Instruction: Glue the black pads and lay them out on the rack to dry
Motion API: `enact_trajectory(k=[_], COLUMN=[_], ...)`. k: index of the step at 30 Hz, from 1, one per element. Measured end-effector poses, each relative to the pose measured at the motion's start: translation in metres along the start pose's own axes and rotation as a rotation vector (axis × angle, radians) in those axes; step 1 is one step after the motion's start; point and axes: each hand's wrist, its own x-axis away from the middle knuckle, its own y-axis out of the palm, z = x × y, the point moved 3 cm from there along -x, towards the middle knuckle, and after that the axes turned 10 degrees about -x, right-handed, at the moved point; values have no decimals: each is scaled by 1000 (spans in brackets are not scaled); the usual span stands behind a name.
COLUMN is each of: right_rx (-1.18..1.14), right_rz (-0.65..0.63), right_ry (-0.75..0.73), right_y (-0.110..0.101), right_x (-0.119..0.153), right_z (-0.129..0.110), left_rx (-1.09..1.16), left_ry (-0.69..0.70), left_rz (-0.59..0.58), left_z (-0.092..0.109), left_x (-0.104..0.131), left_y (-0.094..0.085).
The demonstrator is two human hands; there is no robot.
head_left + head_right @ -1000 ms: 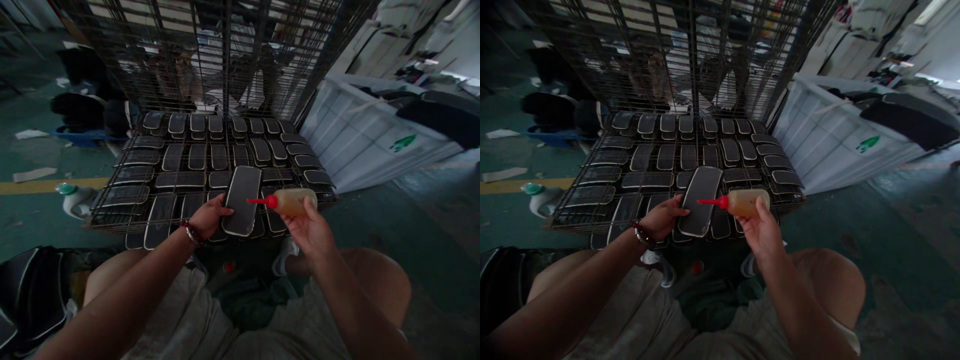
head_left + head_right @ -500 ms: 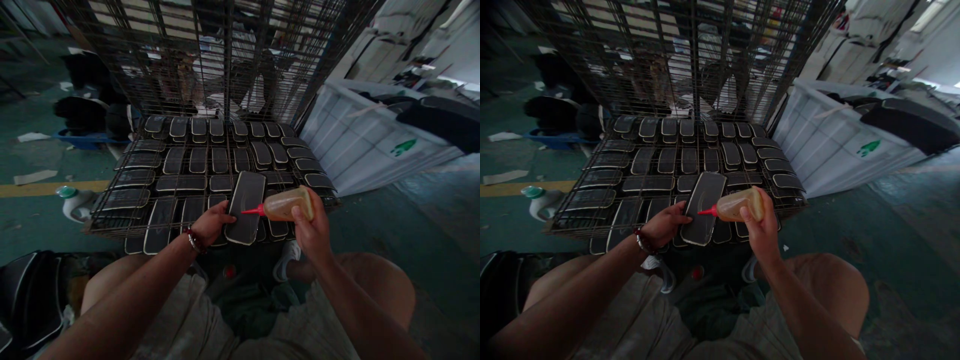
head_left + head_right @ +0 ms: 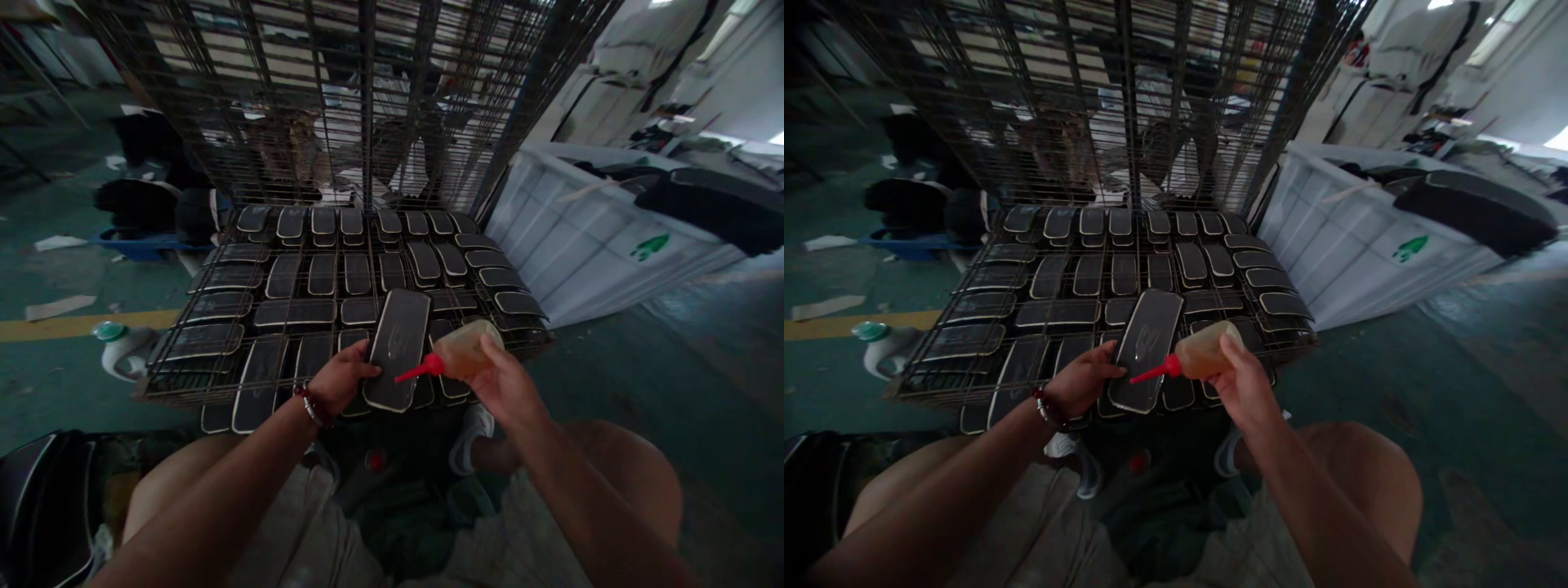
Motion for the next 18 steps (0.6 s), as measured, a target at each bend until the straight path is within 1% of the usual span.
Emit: enact_trajectory(k=[1,2,3,5,8,11,13,15,16,18], right_rx=[-100,-189,-269,-408,-556,-608,-610,-618,-623,-628], right_rz=[25,41,49,60,127,168,203,244,259,274], right_ry=[136,218,238,135,-58,-156,-193,-213,-216,-213], right_y=[-2,-4,-6,-11,-22,-36,-47,-57,-63,-73], right_x=[-5,-10,-16,-28,-47,-69,-84,-99,-106,-116], right_z=[-1,-6,-15,-40,-81,-113,-128,-135,-137,-136], left_rx=[-3,-10,-20,-43,-90,-117,-115,-113,-115,-122], left_ry=[0,1,3,14,63,102,103,100,100,108], left_rz=[13,33,57,120,246,405,507,573,587,602], left_z=[0,-1,-1,-3,-2,3,10,19,25,36], left_x=[-1,-2,-3,-6,-12,-19,-29,-47,-60,-94], left_y=[-2,-4,-7,-15,-29,-43,-50,-55,-57,-60])
